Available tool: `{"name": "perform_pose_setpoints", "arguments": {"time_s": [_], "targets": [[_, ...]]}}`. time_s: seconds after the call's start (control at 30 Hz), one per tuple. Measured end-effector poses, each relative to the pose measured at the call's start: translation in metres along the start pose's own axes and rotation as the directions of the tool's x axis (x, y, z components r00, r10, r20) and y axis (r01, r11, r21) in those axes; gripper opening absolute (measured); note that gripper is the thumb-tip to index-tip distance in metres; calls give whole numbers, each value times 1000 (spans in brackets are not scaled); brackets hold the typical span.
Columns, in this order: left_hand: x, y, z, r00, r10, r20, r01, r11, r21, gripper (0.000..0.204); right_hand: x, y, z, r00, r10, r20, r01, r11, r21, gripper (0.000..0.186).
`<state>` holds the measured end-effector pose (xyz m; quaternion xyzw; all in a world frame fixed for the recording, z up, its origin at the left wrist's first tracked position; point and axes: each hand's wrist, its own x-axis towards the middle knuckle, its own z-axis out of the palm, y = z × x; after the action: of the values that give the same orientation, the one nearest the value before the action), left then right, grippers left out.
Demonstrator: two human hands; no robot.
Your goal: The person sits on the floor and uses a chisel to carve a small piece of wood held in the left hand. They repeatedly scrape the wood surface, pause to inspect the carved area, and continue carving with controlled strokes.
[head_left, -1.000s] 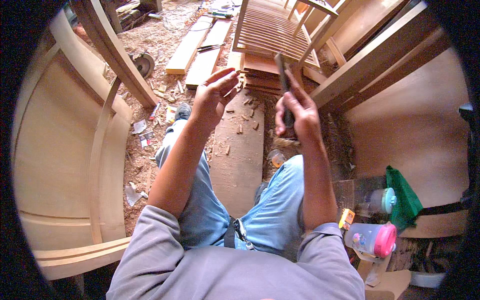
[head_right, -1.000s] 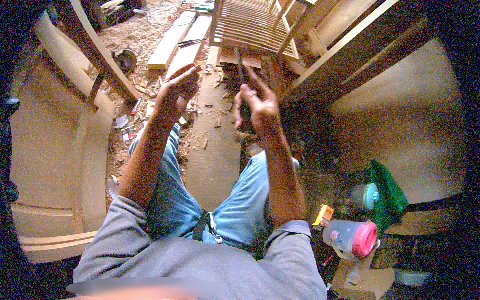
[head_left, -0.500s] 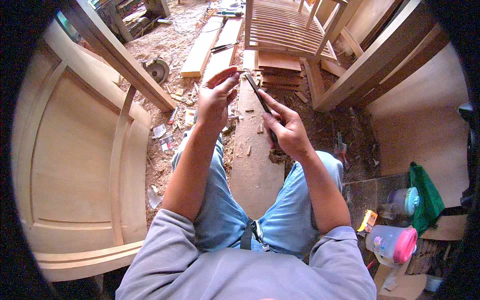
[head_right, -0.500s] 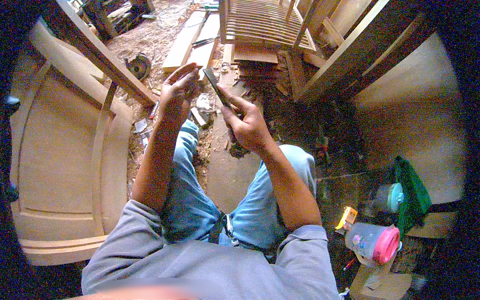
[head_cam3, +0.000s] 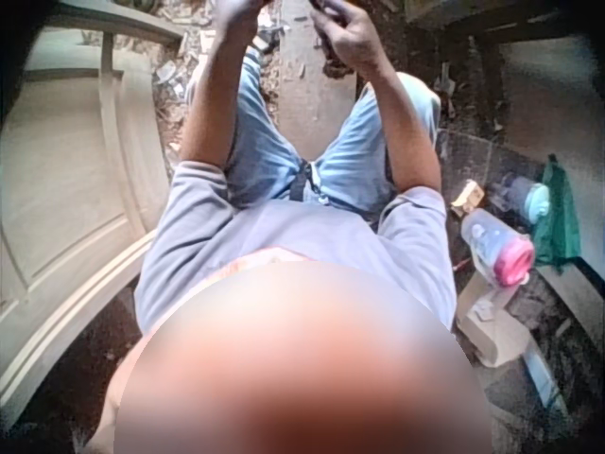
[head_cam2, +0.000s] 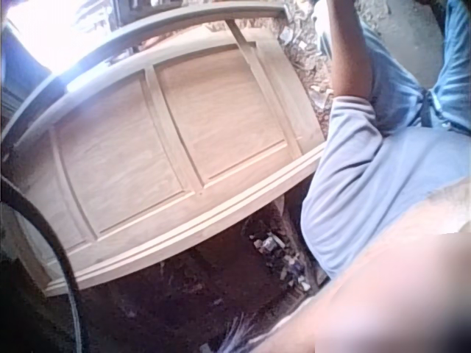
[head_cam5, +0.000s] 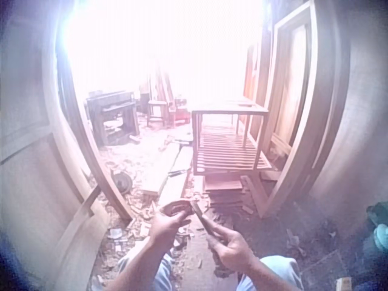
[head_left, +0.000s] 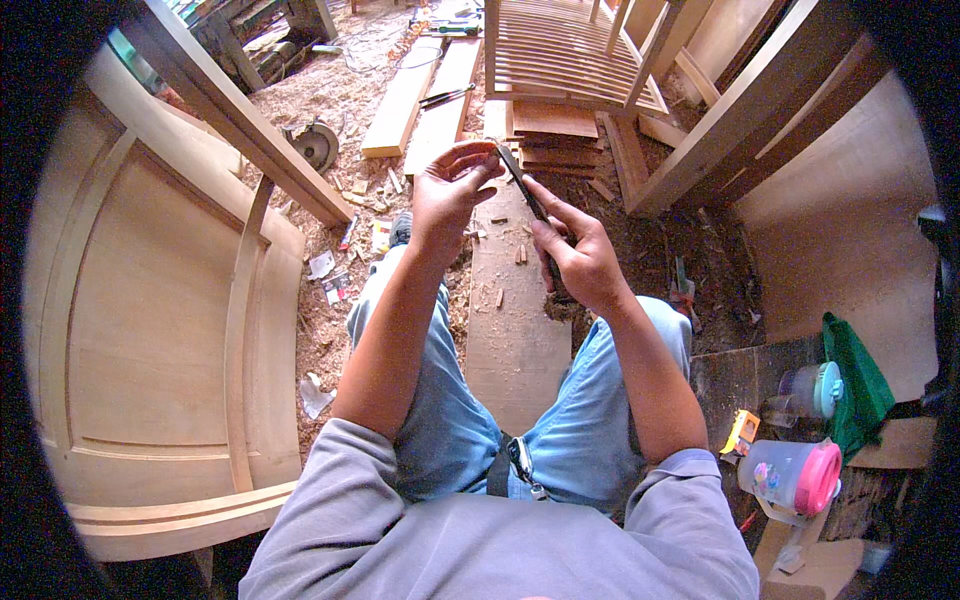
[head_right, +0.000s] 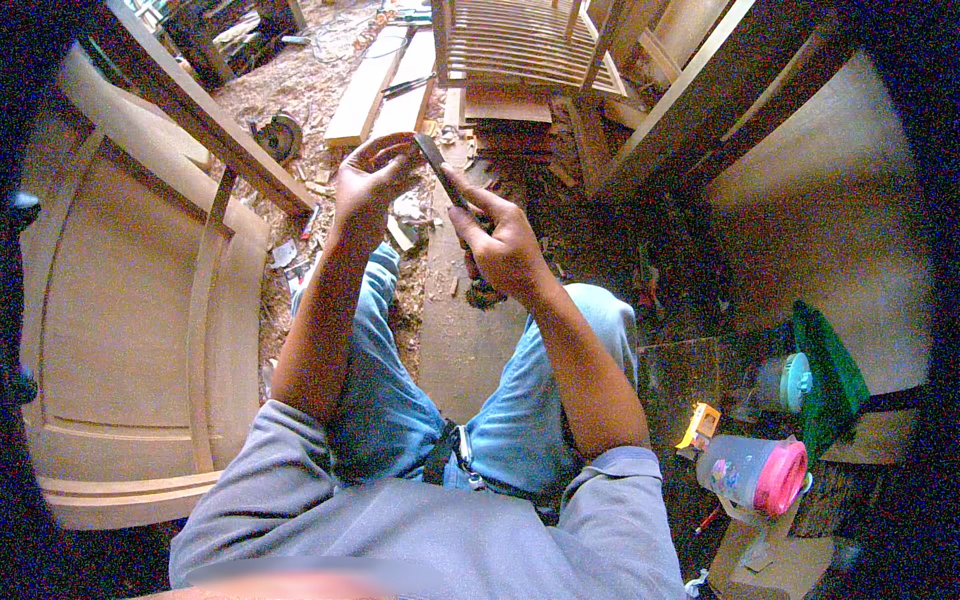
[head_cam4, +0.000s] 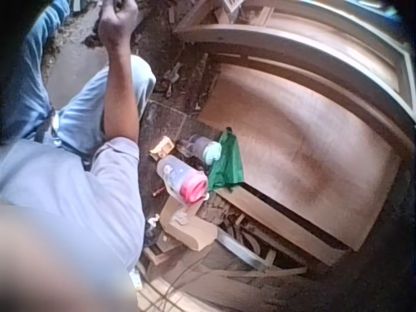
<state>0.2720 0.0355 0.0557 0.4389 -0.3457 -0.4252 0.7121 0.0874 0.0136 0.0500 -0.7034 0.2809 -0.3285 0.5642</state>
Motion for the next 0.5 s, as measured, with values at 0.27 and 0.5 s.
{"name": "perform_pose_setpoints", "arguments": {"time_s": [0.27, 0.5], "targets": [[-1, 6, 3, 998, 13, -69, -5, 993, 119, 17, -2, -5, 0, 1000, 22, 2, -22, 1000, -1, 50], [-1, 6, 1, 1000, -2, -23, 1, 1000, -4, 20, 4, 1, 4, 998, -34, -53, 33, 999, -12, 50]]}}
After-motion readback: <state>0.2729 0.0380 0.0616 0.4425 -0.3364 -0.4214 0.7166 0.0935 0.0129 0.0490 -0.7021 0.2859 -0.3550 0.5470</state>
